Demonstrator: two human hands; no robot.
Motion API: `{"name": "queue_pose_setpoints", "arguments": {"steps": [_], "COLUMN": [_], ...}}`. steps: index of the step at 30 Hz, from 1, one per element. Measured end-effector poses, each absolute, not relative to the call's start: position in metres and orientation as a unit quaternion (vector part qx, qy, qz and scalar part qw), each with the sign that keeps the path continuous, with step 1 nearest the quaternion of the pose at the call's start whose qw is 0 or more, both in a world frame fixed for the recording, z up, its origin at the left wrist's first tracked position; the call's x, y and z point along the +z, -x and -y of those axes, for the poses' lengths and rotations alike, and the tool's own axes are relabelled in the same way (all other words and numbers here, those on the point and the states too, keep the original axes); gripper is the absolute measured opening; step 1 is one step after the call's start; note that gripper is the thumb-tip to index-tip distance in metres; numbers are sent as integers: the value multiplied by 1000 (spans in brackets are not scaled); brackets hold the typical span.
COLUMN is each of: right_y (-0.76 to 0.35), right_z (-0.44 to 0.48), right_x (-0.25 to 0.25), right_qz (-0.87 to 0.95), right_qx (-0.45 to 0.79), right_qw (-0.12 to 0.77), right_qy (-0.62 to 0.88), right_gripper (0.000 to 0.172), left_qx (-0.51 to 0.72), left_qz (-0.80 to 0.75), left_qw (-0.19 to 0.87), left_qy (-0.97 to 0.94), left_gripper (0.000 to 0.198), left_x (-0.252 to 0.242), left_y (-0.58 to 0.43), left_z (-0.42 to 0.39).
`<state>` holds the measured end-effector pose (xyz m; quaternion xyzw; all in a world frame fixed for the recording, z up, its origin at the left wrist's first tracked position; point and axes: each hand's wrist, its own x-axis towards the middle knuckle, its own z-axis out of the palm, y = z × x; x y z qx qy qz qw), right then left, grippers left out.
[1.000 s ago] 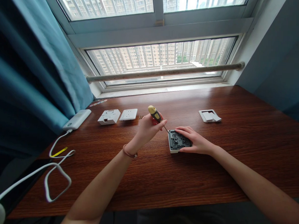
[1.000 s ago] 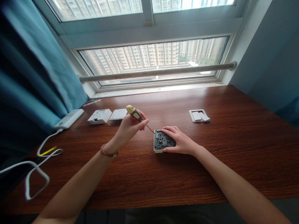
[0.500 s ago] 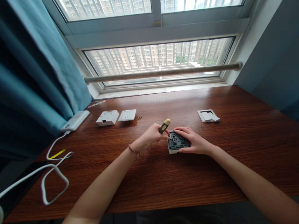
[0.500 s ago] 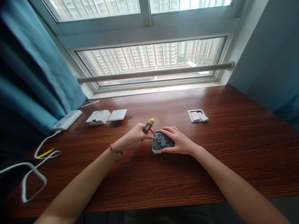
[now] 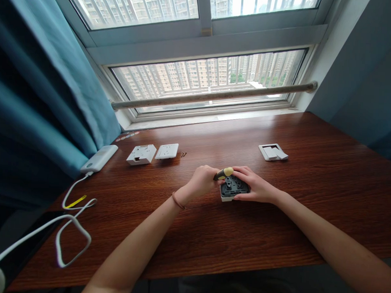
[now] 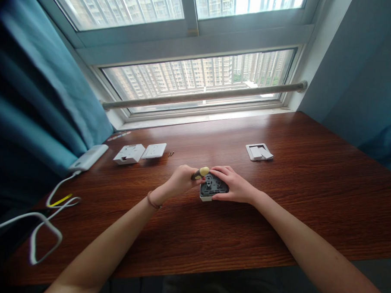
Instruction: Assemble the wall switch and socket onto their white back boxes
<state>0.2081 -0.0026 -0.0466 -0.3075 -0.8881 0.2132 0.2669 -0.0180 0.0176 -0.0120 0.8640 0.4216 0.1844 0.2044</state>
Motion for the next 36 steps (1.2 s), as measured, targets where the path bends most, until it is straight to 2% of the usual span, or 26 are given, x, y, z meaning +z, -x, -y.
{"name": "queue_pose_setpoints", "arguments": {"steps": [2,5,7,9,11,13,16,22,29,36], "right_y": [-208,-204,-198,-188,-177,-166,-155,-146,-144,-153], "right_z": [2,1,-2,-4,-6,-7,-8,-3,5,2], "right_x": [-45,-39,-33,-25,-18,-11,-5,1,5,5], "right_qz": [890,884,866,849,851,869,886,898,936,951], "right_qx": [201,176,174,183,186,168,127,70,-34,-46], "right_qw": [270,293,324,338,308,239,159,103,49,42], "right_qy": [308,319,339,362,382,399,417,422,346,304], "right_gripper": [75,70,55,32,13,6,4,14,11,13], "left_qx": [192,208,211,215,223,225,222,223,234,228], "left_qz": [-420,-442,-463,-475,-483,-494,-498,-496,-479,-483], "left_qw": [222,317,396,461,505,533,557,595,611,619], "left_qy": [-859,-813,-765,-719,-680,-649,-627,-592,-585,-576], "left_gripper": [19,22,29,36,40,41,34,33,35,34], "left_x": [-9,-3,-1,-1,-3,-7,-14,-26,-34,-35], "left_y": [19,25,32,38,42,40,32,19,20,20], "left_z": [-18,-20,-21,-19,-13,-6,4,15,17,16]}}
